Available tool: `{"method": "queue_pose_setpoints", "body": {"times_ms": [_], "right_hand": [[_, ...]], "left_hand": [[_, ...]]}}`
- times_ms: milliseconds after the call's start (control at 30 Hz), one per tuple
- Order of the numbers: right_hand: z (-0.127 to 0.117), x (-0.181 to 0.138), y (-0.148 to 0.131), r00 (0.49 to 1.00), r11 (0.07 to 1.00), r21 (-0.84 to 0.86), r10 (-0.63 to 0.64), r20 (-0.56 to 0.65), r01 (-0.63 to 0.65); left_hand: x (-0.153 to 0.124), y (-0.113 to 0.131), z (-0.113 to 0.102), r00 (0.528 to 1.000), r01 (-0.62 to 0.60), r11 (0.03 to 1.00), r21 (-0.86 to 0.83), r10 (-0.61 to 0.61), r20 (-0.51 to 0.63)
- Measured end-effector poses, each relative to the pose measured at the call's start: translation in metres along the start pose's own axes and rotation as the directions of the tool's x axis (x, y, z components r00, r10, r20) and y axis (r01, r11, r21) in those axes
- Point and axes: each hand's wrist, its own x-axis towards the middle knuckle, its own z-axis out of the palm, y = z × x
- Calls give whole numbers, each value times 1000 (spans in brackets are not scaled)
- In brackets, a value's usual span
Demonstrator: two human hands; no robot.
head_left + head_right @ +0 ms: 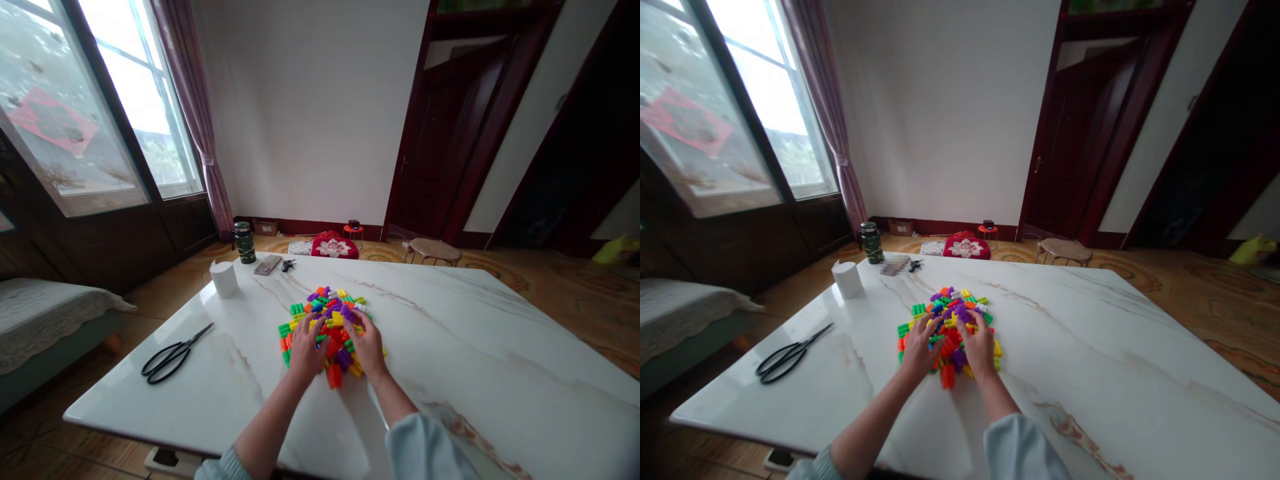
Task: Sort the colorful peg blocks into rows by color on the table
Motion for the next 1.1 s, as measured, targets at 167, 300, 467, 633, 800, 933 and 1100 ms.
{"method": "queue_pose_setpoints", "body": {"times_ms": [167,300,467,633,800,933,1100], "right_hand": [[-7,-41,-4,949,809,498,294,116,-311],[-19,-55,-5,932,795,490,334,139,-358],[-48,-62,18,956,931,244,290,-35,-273],[-72,-73,36,993,964,-248,82,-80,-100],[-67,-79,40,990,889,-437,-110,88,138],[-49,-72,33,941,844,-423,-252,227,328],[-20,-45,18,876,661,-579,-410,254,477]], "left_hand": [[-58,30,-15,998,-51,991,-120,45,-51],[-78,56,-26,933,-197,926,-323,278,229],[-77,66,-23,739,-307,875,-374,467,485],[-73,64,-21,766,-273,912,-305,398,505],[-69,52,-24,906,-210,946,-248,284,314],[-54,34,-19,982,-93,995,31,86,166],[-48,19,1,993,12,982,187,-33,109]]}}
